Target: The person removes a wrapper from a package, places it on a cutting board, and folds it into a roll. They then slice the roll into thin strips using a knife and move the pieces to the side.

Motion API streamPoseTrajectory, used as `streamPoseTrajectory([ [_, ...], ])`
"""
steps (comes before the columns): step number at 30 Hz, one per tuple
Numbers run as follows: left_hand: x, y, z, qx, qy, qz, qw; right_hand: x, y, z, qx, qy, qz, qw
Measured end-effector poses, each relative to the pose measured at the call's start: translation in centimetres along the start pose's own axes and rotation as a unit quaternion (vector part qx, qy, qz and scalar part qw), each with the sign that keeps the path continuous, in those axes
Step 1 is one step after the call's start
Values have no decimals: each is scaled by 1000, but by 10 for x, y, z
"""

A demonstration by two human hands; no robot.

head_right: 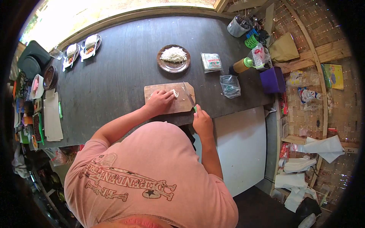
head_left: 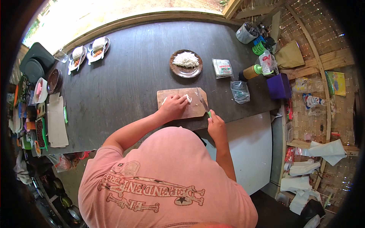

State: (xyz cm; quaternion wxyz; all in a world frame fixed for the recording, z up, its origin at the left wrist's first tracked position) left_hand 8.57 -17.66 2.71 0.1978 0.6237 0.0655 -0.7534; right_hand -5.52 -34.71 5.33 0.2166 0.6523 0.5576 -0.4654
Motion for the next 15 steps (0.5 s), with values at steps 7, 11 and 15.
streamPoseTrajectory([
  [7,5,0,-2,2,3,-8,1000,6,6,6,8,-31,-21,999],
  [11,4,0,-2,-5,0,-16,1000,7,10,5,29,-60,-36,997],
  [15,1,-3,2,0,9,-11,1000,24,14,18,41,-28,-45,998],
])
Point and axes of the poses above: each hand's wrist, its own y-axis towards the middle knuckle, its own x-axis out of the palm, z = x × y, the point moved 10 cm from there along y, towards the middle knuckle, and after that the axes turned 13 degrees about -z, right-handed, at the moved point
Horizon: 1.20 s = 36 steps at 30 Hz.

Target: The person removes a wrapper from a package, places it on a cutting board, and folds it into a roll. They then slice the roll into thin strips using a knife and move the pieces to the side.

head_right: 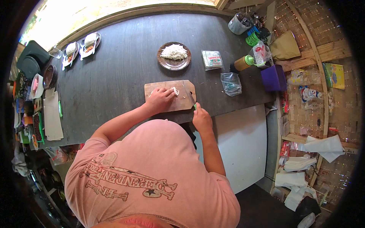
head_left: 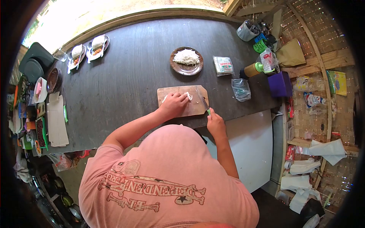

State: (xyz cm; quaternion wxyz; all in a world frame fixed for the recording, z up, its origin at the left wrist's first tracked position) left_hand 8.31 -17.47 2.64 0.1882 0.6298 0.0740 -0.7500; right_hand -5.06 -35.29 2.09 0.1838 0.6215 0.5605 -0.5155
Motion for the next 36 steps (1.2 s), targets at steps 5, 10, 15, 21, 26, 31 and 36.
streamPoseTrajectory([
  [5,3,3,-3,-3,-8,10,1000,10,-11,24,51,217,-76,972],
  [10,4,2,-4,0,-2,16,1000,8,-24,28,75,254,-77,961],
  [15,4,2,-3,-6,-3,2,1000,-18,-34,-12,-57,105,20,993],
  [21,4,2,-3,7,-2,13,1000,5,-36,-27,-81,54,13,995],
  [26,5,2,-3,6,2,7,1000,10,-35,-29,-82,37,13,996],
  [31,5,4,-3,1,4,-6,1000,27,-26,-31,-77,-14,26,997],
  [36,5,3,-3,-2,6,-27,1000,34,-16,-38,-79,-10,47,996],
])
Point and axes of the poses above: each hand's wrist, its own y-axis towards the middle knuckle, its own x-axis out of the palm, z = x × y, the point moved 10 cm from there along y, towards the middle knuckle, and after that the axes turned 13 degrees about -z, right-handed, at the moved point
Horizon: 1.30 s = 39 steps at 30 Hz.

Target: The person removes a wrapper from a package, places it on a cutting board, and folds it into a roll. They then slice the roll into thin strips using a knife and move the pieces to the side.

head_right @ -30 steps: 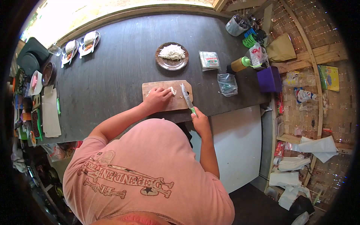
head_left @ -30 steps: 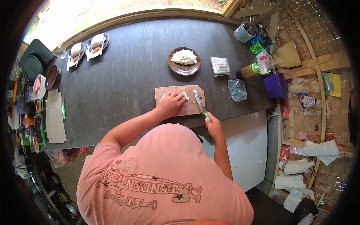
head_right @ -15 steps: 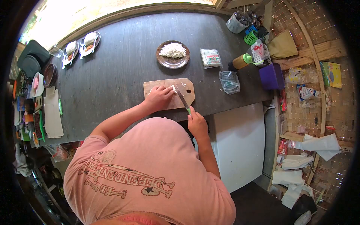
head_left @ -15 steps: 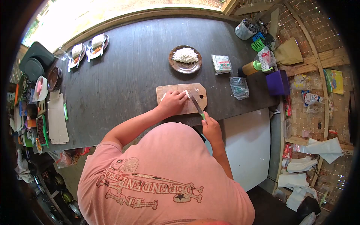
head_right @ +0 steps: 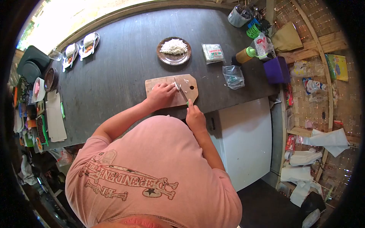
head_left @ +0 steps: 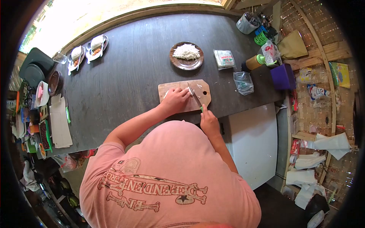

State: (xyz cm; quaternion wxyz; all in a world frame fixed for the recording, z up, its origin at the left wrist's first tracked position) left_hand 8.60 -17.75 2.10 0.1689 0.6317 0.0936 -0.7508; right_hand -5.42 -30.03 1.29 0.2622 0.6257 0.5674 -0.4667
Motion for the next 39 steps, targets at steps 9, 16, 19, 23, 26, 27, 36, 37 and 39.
streamPoseTrajectory([
  [9,2,1,1,-1,18,-7,1000,-13,-7,18,-14,65,54,996],
  [16,1,-1,1,-10,17,1,1000,-3,-15,10,-5,48,18,999],
  [19,0,1,2,-9,30,-7,999,-1,-11,15,11,36,19,999],
  [23,4,1,2,-1,22,-2,1000,-13,-9,12,-11,50,62,997],
  [26,4,1,1,-2,26,-3,1000,-13,-13,4,-7,49,37,998],
  [27,5,2,0,-8,27,-12,1000,-10,-13,4,-6,50,38,998],
  [36,4,1,1,5,42,13,999,-9,-12,2,0,44,43,998],
  [37,4,1,1,7,43,13,999,-10,-12,0,-5,43,39,998],
  [39,2,1,2,2,42,7,999,-9,-12,-2,-9,43,34,998],
])
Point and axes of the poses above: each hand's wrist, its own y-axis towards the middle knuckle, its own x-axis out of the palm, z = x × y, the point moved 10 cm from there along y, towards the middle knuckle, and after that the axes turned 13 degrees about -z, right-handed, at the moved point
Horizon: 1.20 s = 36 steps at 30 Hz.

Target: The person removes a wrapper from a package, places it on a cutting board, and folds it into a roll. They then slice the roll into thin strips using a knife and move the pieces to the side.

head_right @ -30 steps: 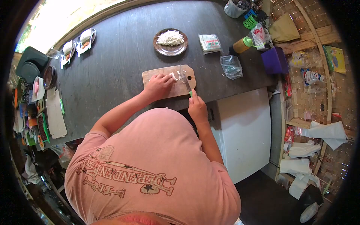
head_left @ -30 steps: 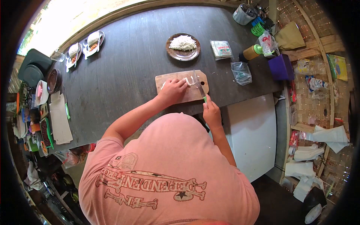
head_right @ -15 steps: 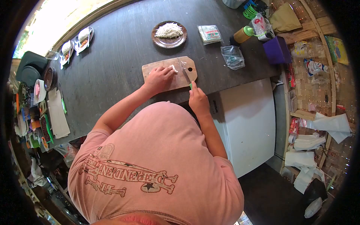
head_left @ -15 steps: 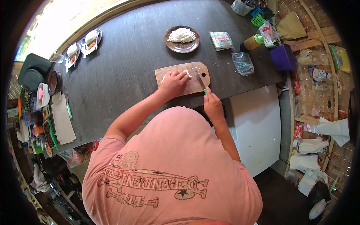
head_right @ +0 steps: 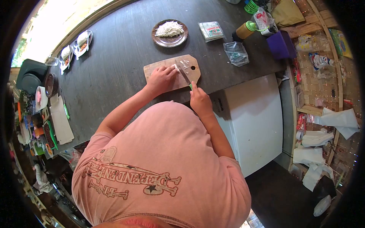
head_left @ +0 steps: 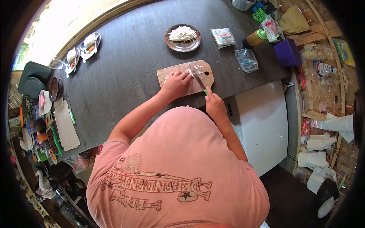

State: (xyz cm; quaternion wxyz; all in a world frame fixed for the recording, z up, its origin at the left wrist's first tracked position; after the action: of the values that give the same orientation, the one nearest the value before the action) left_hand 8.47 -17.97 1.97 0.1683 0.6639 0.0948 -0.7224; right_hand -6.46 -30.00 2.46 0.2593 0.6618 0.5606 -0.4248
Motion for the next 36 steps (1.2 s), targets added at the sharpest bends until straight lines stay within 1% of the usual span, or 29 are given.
streamPoseTrajectory([
  [2,3,0,-1,0,-5,2,1000,5,-1,0,2,-5,-13,1000],
  [16,-1,0,-1,0,-27,-3,1000,3,1,-2,6,-1,-24,1000],
  [19,1,0,-1,0,-22,-18,1000,0,1,-4,7,-3,-31,999],
  [21,-1,0,0,3,-20,-3,1000,-2,3,-6,9,-6,-34,999],
  [26,-3,1,1,0,-12,-14,1000,10,5,-11,17,-43,-63,997],
  [27,-2,0,3,6,-6,-15,1000,16,10,-8,20,-40,-62,997],
  [29,3,0,3,5,-17,-31,999,26,18,-8,-4,-98,-49,994],
  [30,4,2,1,-1,-26,-42,999,27,14,-7,0,-97,-47,994],
  [33,8,2,-1,2,-18,-57,998,17,17,-13,-16,-122,-25,992],
  [35,6,1,-1,2,-7,-45,999,15,4,-4,16,-107,-43,993],
  [36,5,1,0,3,1,-36,999,14,3,-3,13,-109,-42,993],
])
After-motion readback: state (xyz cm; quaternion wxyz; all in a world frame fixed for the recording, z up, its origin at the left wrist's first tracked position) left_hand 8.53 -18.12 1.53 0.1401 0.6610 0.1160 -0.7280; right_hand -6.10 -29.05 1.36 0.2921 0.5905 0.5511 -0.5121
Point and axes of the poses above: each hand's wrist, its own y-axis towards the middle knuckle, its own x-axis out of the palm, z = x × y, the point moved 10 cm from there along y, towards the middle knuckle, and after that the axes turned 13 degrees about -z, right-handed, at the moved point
